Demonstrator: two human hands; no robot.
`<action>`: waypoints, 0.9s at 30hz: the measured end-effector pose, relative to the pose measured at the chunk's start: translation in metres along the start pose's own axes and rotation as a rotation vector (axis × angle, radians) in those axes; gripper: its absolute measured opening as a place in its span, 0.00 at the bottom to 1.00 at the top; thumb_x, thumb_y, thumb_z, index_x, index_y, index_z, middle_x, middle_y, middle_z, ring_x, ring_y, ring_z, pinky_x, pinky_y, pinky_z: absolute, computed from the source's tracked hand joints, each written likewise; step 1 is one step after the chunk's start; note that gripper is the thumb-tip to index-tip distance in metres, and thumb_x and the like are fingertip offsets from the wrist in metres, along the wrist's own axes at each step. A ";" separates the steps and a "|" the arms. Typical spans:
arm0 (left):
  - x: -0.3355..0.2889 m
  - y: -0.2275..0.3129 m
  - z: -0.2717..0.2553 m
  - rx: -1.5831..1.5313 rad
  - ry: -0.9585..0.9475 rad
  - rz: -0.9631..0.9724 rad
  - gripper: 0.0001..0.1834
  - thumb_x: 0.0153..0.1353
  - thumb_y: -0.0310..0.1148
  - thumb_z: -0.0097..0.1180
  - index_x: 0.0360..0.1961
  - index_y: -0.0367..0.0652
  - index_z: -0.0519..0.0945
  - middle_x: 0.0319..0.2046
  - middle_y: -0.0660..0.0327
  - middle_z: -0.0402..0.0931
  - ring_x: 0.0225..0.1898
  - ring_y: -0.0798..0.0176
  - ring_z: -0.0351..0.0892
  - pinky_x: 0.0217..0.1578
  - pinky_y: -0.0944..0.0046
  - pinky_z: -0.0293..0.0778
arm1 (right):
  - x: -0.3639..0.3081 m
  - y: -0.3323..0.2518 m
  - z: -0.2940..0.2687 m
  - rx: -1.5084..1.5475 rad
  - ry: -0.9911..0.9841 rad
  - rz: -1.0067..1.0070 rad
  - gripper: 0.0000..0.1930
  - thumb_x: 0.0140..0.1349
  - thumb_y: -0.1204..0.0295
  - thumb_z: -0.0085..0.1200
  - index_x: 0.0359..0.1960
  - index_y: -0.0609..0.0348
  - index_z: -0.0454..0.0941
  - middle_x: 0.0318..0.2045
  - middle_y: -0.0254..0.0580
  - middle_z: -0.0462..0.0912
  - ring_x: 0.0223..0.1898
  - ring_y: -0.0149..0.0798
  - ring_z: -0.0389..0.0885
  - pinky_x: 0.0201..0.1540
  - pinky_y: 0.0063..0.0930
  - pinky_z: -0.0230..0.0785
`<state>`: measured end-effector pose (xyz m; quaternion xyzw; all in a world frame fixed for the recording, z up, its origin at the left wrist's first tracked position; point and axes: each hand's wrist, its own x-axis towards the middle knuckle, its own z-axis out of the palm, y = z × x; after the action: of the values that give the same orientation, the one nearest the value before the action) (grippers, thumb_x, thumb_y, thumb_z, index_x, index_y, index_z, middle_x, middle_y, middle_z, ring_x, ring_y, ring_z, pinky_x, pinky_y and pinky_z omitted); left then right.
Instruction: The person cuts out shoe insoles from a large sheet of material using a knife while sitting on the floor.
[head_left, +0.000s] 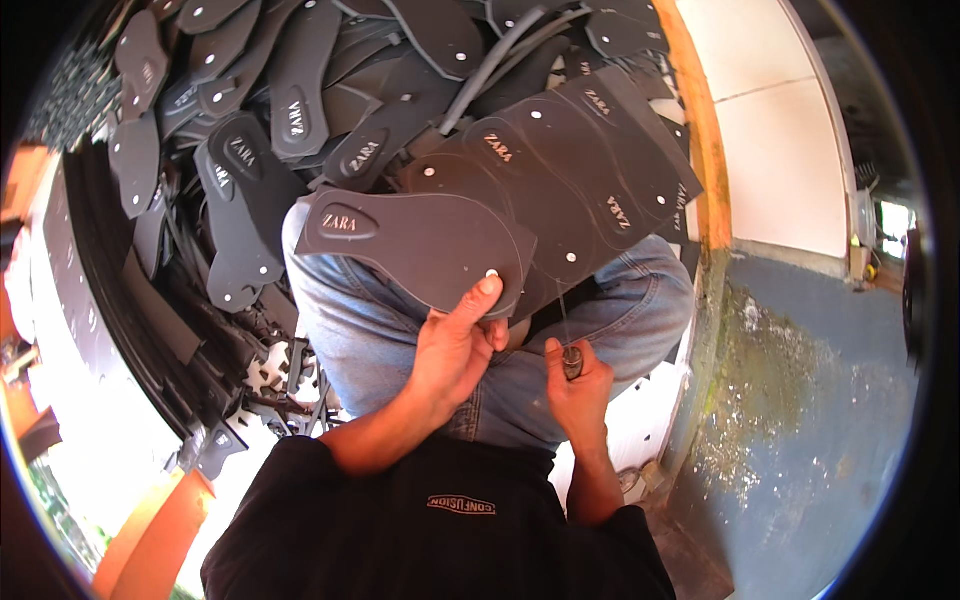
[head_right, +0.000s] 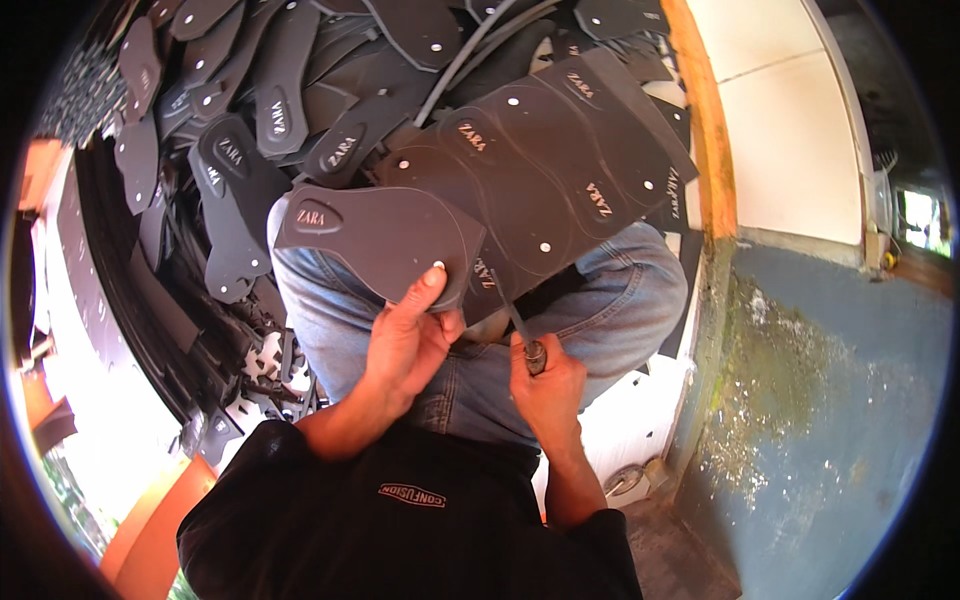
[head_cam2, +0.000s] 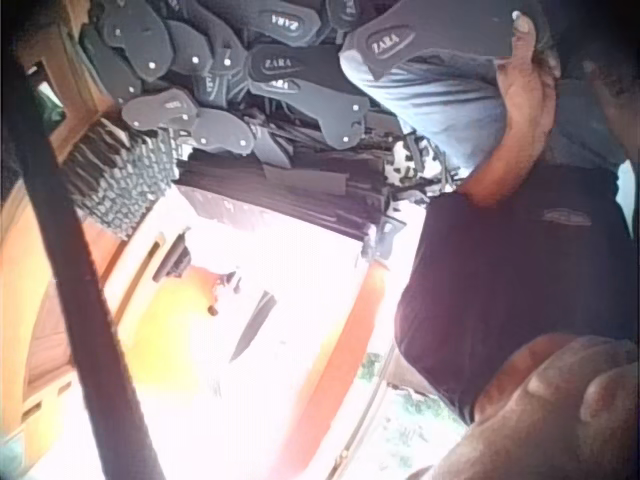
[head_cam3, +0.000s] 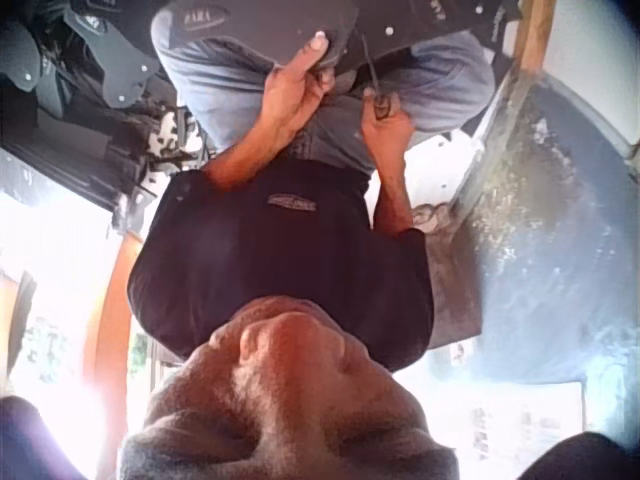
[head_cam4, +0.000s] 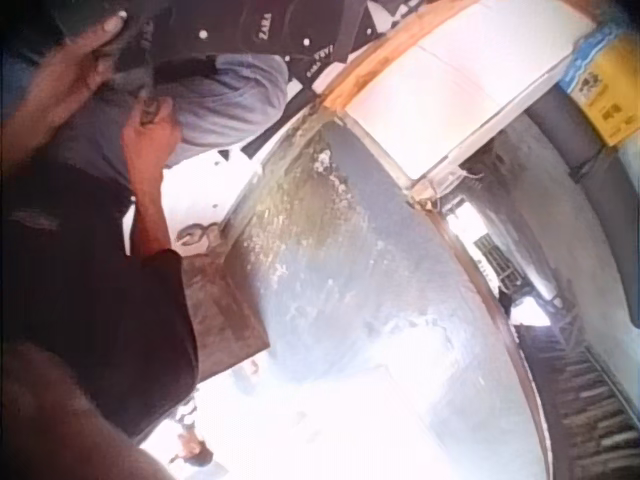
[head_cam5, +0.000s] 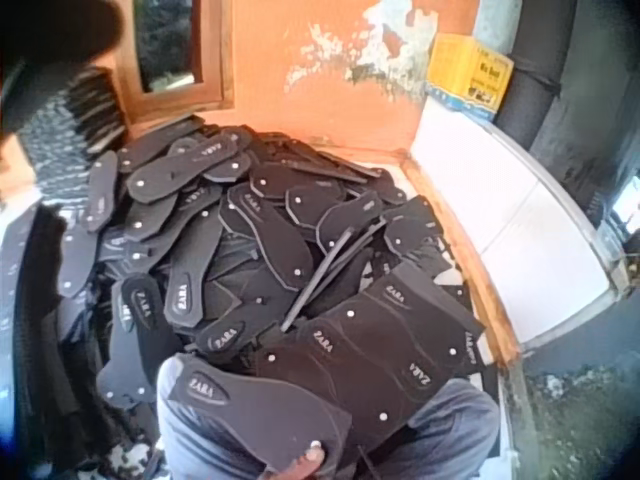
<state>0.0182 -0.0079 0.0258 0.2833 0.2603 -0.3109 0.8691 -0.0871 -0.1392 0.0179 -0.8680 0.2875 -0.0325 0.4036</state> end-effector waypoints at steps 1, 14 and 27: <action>-0.002 -0.007 0.004 -0.015 -0.013 -0.023 0.09 0.58 0.34 0.60 0.35 0.46 0.73 0.24 0.67 0.73 0.22 0.71 0.71 0.22 0.71 0.68 | -0.002 0.000 -0.003 -0.031 0.014 0.003 0.18 0.59 0.70 0.56 0.16 0.62 0.64 0.08 0.36 0.61 0.13 0.28 0.54 0.16 0.30 0.50; 0.001 -0.030 -0.018 0.021 -0.146 -0.079 0.10 0.55 0.31 0.62 0.35 0.44 0.74 0.26 0.66 0.74 0.22 0.71 0.73 0.20 0.71 0.69 | -0.011 0.009 -0.012 -0.231 -0.066 0.102 0.14 0.56 0.71 0.55 0.17 0.65 0.67 0.10 0.53 0.69 0.13 0.53 0.68 0.19 0.42 0.59; -0.035 -0.030 -0.062 0.200 -0.121 -0.195 0.10 0.54 0.29 0.63 0.36 0.40 0.77 0.27 0.63 0.76 0.22 0.70 0.74 0.18 0.72 0.70 | 0.039 -0.026 0.013 -0.293 -0.249 -0.074 0.09 0.53 0.70 0.54 0.22 0.64 0.72 0.18 0.58 0.76 0.23 0.61 0.75 0.29 0.49 0.66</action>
<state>-0.0425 0.0273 -0.0060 0.3225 0.2012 -0.4348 0.8164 -0.0387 -0.1371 0.0210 -0.9248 0.2048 0.1022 0.3039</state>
